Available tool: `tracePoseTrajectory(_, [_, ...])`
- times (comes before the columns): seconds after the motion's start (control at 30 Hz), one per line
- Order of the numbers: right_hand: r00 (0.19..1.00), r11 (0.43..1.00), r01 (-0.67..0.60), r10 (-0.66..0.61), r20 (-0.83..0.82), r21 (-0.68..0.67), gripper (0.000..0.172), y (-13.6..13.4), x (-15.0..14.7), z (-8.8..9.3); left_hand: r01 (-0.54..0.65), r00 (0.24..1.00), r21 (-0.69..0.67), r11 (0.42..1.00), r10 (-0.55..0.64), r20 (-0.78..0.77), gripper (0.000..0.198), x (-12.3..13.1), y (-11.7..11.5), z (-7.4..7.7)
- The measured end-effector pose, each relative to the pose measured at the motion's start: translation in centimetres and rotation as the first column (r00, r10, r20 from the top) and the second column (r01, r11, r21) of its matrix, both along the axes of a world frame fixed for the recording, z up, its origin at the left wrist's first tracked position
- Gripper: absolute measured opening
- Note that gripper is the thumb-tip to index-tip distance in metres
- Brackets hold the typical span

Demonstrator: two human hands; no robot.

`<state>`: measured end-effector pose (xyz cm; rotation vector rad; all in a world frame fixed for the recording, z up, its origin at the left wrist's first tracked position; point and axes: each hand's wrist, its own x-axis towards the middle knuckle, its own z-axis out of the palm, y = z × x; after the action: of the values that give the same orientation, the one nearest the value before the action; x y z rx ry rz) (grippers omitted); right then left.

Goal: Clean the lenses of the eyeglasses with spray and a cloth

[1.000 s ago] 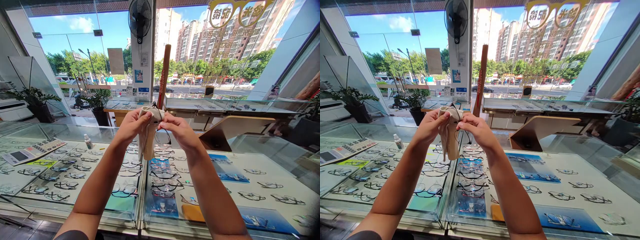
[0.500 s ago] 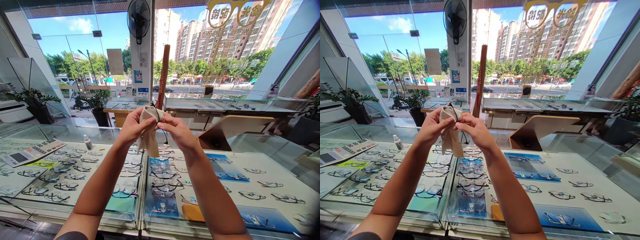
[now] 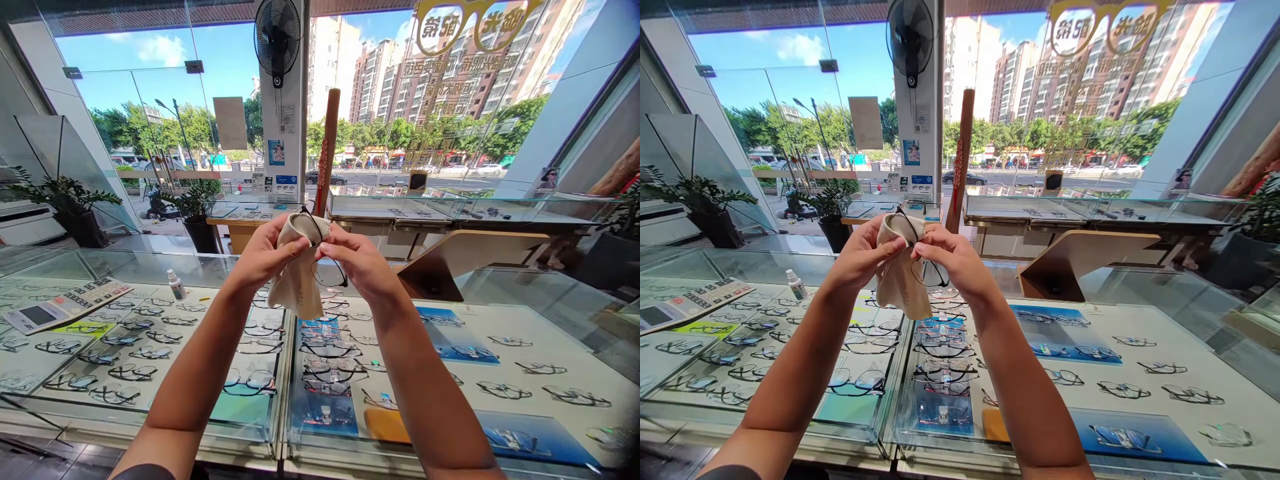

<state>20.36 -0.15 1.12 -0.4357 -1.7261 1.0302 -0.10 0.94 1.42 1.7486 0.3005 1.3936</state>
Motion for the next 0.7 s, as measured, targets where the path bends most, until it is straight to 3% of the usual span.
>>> tracePoseTrajectory(0.23, [0.998, 0.999, -0.036, 0.035, 0.043, 0.021, 0.02, 0.0, -0.8, -0.4, -0.169, 0.976, -0.009, 0.986, 0.169, 0.139, 0.04, 2.1, 0.0, -0.9])
tracePoseTrajectory(0.4, [0.999, 0.998, 0.014, -0.016, 0.036, 0.064, 0.02, -0.3, -0.9, -0.3, -0.236, 0.96, 0.002, 0.972, 0.233, 0.157, 0.043, 1.8, 0.3, -1.0])
tracePoseTrajectory(0.57, [0.996, 0.993, 0.081, -0.077, -0.046, 0.083, 0.018, -0.3, -0.6, -0.2, -0.118, 0.99, -0.021, 0.993, 0.12, 0.074, 0.04, 0.6, 0.6, -0.8])
tracePoseTrajectory(0.7, [0.999, 0.993, 0.047, -0.044, -0.031, 0.104, 0.018, -0.2, -0.1, -0.2, -0.032, 0.999, -0.001, 0.999, 0.032, 0.025, 0.033, 0.2, 0.2, -0.5])
